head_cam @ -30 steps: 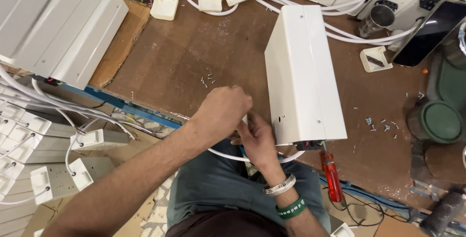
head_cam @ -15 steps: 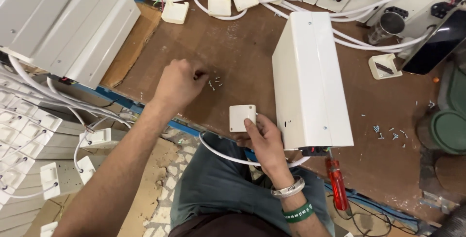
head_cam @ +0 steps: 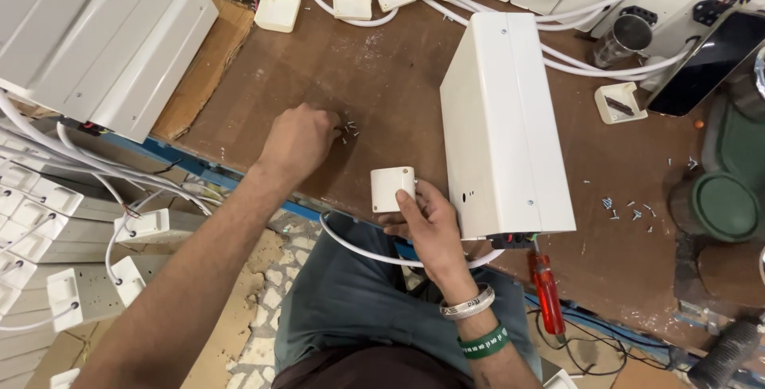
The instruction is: Assembling a white electrical power distribution box using a screwdriver to secure components and covers.
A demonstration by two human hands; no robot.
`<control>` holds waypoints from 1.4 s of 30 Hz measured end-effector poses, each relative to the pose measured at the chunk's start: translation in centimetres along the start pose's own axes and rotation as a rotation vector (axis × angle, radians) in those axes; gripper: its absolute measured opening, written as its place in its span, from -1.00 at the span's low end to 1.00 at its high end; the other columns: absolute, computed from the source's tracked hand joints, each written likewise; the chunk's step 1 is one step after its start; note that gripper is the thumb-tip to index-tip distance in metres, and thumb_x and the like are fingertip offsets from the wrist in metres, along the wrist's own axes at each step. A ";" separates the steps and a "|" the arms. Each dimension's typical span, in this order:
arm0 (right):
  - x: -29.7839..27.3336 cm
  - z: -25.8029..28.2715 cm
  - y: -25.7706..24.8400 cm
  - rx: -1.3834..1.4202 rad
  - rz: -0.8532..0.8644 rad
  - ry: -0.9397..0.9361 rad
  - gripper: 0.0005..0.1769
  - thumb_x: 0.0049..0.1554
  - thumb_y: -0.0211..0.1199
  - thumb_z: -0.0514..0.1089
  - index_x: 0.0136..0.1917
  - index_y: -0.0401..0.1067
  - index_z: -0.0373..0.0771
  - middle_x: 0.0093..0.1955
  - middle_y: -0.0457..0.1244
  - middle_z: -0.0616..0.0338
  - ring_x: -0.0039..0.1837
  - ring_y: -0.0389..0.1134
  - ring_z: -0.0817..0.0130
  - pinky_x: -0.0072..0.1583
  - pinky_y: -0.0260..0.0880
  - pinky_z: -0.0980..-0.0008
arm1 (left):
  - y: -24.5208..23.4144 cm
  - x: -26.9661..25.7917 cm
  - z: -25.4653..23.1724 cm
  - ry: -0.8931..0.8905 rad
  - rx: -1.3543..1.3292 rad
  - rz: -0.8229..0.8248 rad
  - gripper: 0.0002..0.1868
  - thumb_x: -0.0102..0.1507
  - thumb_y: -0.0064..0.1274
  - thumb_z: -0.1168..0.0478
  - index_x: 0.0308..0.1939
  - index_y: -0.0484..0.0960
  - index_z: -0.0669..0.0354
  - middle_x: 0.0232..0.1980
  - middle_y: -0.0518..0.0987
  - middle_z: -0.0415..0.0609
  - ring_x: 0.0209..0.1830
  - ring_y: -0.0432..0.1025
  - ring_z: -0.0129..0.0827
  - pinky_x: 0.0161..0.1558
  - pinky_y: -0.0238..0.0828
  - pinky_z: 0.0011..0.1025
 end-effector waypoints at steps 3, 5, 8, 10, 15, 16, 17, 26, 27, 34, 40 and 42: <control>-0.1 0.2 0.0 -0.008 -0.008 0.004 -0.63 0.30 0.11 -0.07 0.25 0.36 -0.38 -0.06 0.42 0.03 -0.10 0.49 0.36 -0.11 0.52 0.42 | 0.7 0.4 0.5 0.003 -0.059 -0.005 -0.81 0.21 0.12 0.14 -0.35 0.72 0.17 -0.43 0.61 0.24 -0.37 0.55 0.18 -0.27 0.52 0.01; -0.2 0.2 -0.1 0.003 -0.009 0.002 -0.62 0.30 0.12 -0.06 0.26 0.36 -0.37 -0.05 0.41 0.04 -0.10 0.48 0.36 -0.10 0.52 0.42 | 2.9 0.5 1.5 -0.007 0.080 0.068 -0.81 0.28 0.04 0.25 -0.38 0.68 0.23 -0.34 0.63 0.25 -0.29 0.58 0.13 -0.22 0.55 -0.03; -0.1 0.0 -0.2 0.010 -0.018 -0.016 -0.61 0.30 0.13 -0.07 0.27 0.37 -0.39 -0.03 0.41 0.06 -0.08 0.48 0.36 -0.10 0.53 0.41 | 1.7 -0.7 -0.4 0.068 0.085 -0.038 -0.89 0.26 0.05 0.31 -0.30 0.64 0.30 -0.27 0.63 0.25 -0.29 0.56 0.12 -0.25 0.53 -0.04; 0.0 -0.1 -0.5 0.006 -0.027 -0.025 -0.62 0.30 0.13 -0.08 0.27 0.36 -0.39 -0.02 0.41 0.07 -0.08 0.49 0.36 -0.11 0.53 0.42 | -1.0 -1.4 -4.0 0.089 -0.104 -0.057 -0.84 0.25 0.10 0.23 -0.31 0.65 0.29 -0.27 0.63 0.25 -0.27 0.54 0.15 -0.24 0.50 -0.01; 0.2 -0.4 0.1 0.002 0.011 -0.042 -0.62 0.30 0.11 -0.09 0.30 0.34 -0.36 0.00 0.40 0.09 -0.08 0.50 0.35 -0.12 0.52 0.43 | -2.5 -2.7 -8.7 0.145 -0.538 0.030 -0.81 0.23 0.13 0.14 -0.30 0.68 0.20 -0.27 0.66 0.16 -0.26 0.56 0.08 -0.23 0.50 -0.05; 0.2 -0.3 0.2 -0.005 0.006 -0.038 -0.62 0.31 0.10 -0.10 0.30 0.33 -0.35 0.00 0.40 0.09 -0.07 0.50 0.35 -0.11 0.53 0.43 | -2.5 -2.8 -9.2 0.179 -0.524 0.008 -0.80 0.24 0.14 0.14 -0.30 0.66 0.22 -0.27 0.65 0.15 -0.25 0.55 0.08 -0.23 0.49 -0.04; 0.1 -0.3 0.0 -0.011 -0.006 -0.037 -0.62 0.31 0.09 -0.10 0.31 0.33 -0.35 0.01 0.40 0.10 -0.07 0.50 0.36 -0.11 0.53 0.43 | -2.4 -2.8 -9.9 0.219 -0.513 -0.010 -0.78 0.25 0.14 0.13 -0.31 0.65 0.24 -0.28 0.65 0.14 -0.24 0.55 0.09 -0.24 0.48 -0.04; 0.3 -0.7 -0.2 -0.027 -0.008 -0.067 -0.66 0.31 0.07 -0.16 0.30 0.33 -0.37 0.01 0.40 0.08 -0.09 0.50 0.35 -0.12 0.54 0.44 | -1.6 -1.7 -11.7 0.277 -0.163 0.103 -0.79 0.24 0.14 0.17 -0.38 0.62 0.27 -0.29 0.61 0.17 -0.29 0.57 0.10 -0.30 0.51 -0.05; 0.2 -0.7 -0.1 -0.027 -0.008 -0.068 -0.66 0.31 0.07 -0.16 0.30 0.33 -0.37 0.01 0.40 0.08 -0.09 0.50 0.35 -0.12 0.54 0.44 | -1.7 -1.6 -11.8 0.277 -0.162 0.103 -0.79 0.24 0.14 0.17 -0.38 0.62 0.27 -0.29 0.61 0.17 -0.29 0.57 0.10 -0.30 0.51 -0.05; 0.4 -1.1 -0.5 -0.030 0.015 -0.071 -0.75 0.34 0.09 -0.19 0.19 0.31 -0.43 0.01 0.36 0.07 -0.05 0.52 0.31 -0.10 0.56 0.42 | -3.1 -1.7 -13.2 0.316 -0.264 0.039 -0.87 0.16 0.14 0.23 -0.38 0.66 0.23 -0.27 0.61 0.14 -0.17 0.54 0.08 -0.23 0.50 -0.08; 0.4 -1.0 -0.2 -0.060 0.034 -0.069 -0.76 0.32 0.08 -0.20 0.19 0.34 -0.41 0.02 0.38 0.10 -0.05 0.51 0.33 -0.09 0.56 0.43 | -1.1 -0.6 -13.8 0.412 -0.125 0.033 -0.89 0.05 0.17 0.19 -0.47 0.72 0.13 -0.28 0.61 0.11 -0.03 0.48 0.05 -0.16 0.49 -0.09; 0.2 -1.0 -0.2 -0.071 0.038 -0.073 -0.76 0.32 0.09 -0.21 0.19 0.35 -0.42 0.03 0.38 0.11 -0.04 0.51 0.34 -0.08 0.55 0.43 | 0.1 -0.1 -13.7 0.400 -0.067 0.081 -0.87 0.06 0.16 0.17 -0.48 0.71 0.13 -0.28 0.62 0.07 0.02 0.48 0.05 -0.15 0.49 -0.09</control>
Point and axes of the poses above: each hand's wrist, its own x-axis towards the middle knuckle, its own y-axis out of the palm, z = x × y, the point moved 9 cm from there along x, towards the middle knuckle
